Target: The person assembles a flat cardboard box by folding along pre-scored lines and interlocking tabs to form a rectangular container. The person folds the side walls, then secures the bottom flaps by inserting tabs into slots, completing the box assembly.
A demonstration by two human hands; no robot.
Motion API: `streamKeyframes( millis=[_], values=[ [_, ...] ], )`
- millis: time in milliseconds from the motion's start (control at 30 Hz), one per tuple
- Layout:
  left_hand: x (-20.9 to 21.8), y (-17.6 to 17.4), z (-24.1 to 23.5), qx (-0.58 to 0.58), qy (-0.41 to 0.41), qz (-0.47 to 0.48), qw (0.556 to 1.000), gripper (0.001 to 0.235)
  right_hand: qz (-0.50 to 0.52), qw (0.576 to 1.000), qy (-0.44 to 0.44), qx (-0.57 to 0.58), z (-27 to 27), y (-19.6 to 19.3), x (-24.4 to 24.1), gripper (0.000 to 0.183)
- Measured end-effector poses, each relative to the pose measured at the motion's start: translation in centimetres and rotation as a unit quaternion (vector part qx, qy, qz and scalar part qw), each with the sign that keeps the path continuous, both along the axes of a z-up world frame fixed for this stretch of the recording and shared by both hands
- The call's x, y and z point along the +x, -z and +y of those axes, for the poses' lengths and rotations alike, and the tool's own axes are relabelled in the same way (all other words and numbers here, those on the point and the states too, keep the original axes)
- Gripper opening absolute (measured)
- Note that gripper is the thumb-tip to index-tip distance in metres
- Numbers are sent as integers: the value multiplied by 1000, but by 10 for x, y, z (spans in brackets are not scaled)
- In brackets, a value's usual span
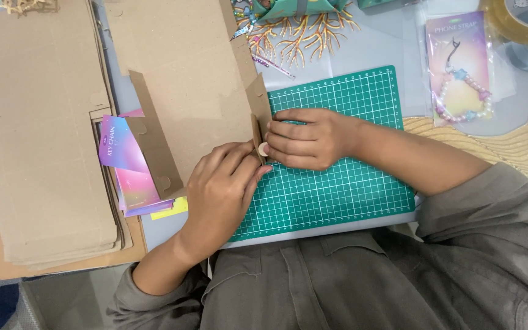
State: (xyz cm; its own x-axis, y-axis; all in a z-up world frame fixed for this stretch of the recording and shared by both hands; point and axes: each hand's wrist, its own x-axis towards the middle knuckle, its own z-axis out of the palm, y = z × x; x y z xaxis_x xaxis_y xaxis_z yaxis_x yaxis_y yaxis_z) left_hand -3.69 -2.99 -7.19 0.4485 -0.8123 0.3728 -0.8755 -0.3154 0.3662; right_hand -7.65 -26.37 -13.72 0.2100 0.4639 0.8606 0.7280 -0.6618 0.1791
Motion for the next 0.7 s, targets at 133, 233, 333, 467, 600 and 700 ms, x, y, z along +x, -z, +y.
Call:
streamKeyframes(
  millis=[133,233,333,467,600,700],
  values=[
    [1,20,5,0,10,-27,1000,16,-19,1000,8,-6,1,-3,1,18],
    [7,15,9,11,31,-20,999,16,-21,1000,2,-6,1,-6,0,12],
    [14,-5,14,24,47,122,991,24,5,1000,4,6,2,-6,-3,15],
    [22,-24,14,31,25,282,959,18,5,1000,-4,12,6,-3,-6,15],
    [25,-34,7,53,25,273,960,16,7,1000,-12,8,5,-1,-8,17],
    [26,-33,5,48,26,258,965,18,0,1000,-12,10,6,0,-8,17]
  ],
)
